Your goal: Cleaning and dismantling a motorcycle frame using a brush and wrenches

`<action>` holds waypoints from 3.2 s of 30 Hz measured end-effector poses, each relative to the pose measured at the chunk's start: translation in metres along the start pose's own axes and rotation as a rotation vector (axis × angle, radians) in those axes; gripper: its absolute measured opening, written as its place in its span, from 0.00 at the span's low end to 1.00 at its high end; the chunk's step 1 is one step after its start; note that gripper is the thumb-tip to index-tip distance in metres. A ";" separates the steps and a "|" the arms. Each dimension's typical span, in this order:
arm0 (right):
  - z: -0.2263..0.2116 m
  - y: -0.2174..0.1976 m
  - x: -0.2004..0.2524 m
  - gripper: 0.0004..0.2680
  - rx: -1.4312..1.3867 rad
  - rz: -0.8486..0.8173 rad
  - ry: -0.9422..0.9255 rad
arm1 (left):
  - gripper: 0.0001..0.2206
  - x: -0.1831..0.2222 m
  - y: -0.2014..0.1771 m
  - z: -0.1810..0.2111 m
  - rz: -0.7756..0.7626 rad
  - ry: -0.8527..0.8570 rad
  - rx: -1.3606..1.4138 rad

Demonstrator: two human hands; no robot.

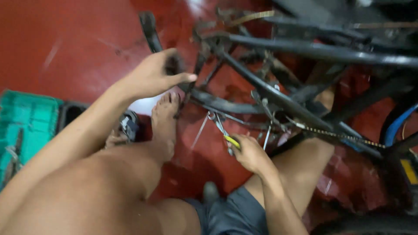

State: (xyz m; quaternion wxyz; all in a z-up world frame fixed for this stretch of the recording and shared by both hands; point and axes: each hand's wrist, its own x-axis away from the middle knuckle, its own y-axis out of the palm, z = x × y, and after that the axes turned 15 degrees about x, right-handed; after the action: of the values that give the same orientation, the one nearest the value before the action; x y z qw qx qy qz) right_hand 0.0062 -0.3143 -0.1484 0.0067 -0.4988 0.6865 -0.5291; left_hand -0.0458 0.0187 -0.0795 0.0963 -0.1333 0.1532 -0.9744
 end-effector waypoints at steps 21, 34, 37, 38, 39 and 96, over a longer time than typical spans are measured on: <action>0.145 0.128 -0.068 0.14 0.417 0.247 0.314 | 0.43 -0.013 0.118 -0.096 -0.838 -0.493 0.188; 0.099 0.039 -0.048 0.19 0.043 0.215 0.545 | 0.41 -0.011 0.137 -0.112 -0.705 -0.528 -0.075; 0.101 0.096 -0.064 0.11 -0.076 0.166 0.742 | 0.41 -0.017 0.140 -0.122 -0.692 -0.513 -0.080; 0.133 0.140 -0.075 0.10 0.413 0.366 0.353 | 0.41 -0.018 0.140 -0.124 -0.686 -0.522 -0.079; 0.169 0.178 -0.081 0.11 0.887 0.540 -0.073 | 0.41 -0.013 0.143 -0.126 -0.677 -0.540 -0.066; -0.014 0.010 0.023 0.20 -0.042 0.094 -0.169 | 0.05 0.051 0.004 0.092 -0.804 -0.075 -0.880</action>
State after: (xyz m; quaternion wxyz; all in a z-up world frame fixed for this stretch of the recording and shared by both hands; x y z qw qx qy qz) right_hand -0.0200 -0.3205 -0.1380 0.0791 -0.5089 0.7171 -0.4695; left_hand -0.0668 -0.0213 0.0152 -0.3390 -0.2425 0.4766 -0.7740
